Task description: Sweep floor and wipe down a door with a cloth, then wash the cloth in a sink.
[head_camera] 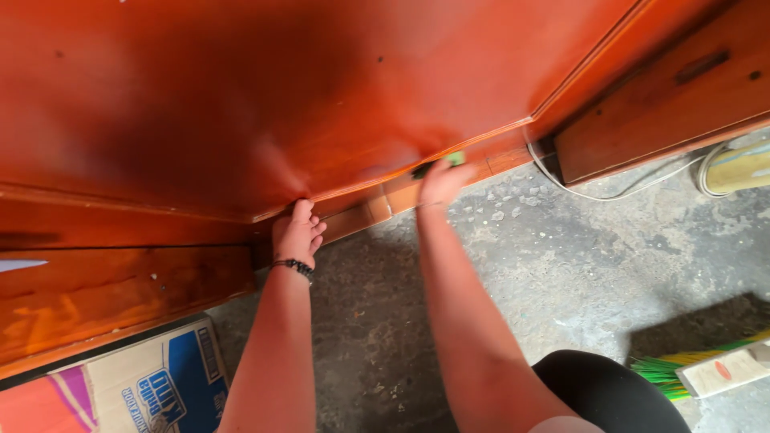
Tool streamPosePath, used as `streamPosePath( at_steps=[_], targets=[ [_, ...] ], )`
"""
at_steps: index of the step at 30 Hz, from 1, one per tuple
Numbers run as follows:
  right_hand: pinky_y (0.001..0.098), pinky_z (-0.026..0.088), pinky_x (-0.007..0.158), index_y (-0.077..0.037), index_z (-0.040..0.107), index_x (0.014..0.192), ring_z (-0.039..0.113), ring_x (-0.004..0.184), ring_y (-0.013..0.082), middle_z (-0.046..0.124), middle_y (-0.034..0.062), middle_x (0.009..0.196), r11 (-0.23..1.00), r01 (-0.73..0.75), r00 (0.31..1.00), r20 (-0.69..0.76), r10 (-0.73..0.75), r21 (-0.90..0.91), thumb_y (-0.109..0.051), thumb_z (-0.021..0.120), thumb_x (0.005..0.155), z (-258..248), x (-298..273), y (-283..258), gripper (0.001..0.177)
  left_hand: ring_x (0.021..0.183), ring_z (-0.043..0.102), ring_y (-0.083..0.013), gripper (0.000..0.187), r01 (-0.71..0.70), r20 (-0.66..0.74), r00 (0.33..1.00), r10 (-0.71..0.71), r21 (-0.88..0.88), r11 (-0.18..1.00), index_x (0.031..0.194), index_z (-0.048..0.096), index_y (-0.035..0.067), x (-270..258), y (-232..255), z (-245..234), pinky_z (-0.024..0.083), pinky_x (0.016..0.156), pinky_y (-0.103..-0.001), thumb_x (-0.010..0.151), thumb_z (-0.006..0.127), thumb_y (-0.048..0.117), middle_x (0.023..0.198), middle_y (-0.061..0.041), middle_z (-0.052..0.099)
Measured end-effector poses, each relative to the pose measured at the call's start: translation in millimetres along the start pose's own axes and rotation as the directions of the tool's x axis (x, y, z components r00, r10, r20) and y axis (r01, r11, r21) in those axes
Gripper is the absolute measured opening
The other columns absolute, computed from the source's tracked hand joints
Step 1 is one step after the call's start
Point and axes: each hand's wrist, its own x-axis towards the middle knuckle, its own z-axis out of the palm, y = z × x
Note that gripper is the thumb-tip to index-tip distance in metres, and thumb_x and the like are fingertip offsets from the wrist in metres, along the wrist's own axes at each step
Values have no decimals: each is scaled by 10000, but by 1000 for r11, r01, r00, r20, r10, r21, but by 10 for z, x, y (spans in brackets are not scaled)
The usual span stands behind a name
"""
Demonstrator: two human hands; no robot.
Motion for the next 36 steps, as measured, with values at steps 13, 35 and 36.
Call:
streamPosePath(
  at_steps=[13, 35, 36],
  targets=[
    [421, 634, 696, -109, 560, 1214, 693, 924, 233, 668, 73, 1077, 553, -806, 414, 868, 274, 210, 8, 613, 824, -140, -1338, -991, 410, 528, 617, -172, 486, -392, -85, 890, 449, 360, 847, 796, 757, -24, 138, -53, -521, 479, 529, -322, 866, 789, 456, 653, -116, 677],
    [401, 584, 666, 10, 655, 1046, 672, 818, 270, 675, 125, 929, 718, -656, 490, 855, 169, 233, 102, 637, 737, 236, -1326, -200, 323, 848, 708, -368, 349, -242, -151, 749, 645, 844, 479, 921, 812, 190, -398, 411, -868, 558, 719, -505, 851, 746, 526, 911, -98, 757],
    [401, 597, 647, 48, 677, 999, 692, 777, 250, 699, 133, 908, 705, -660, 595, 753, 282, 258, 102, 646, 754, 304, -1140, 73, 253, 826, 701, -384, 351, -248, -142, 720, 679, 862, 442, 909, 814, 185, -387, 415, -868, 554, 698, -510, 842, 757, 525, 892, -120, 748]
  ],
)
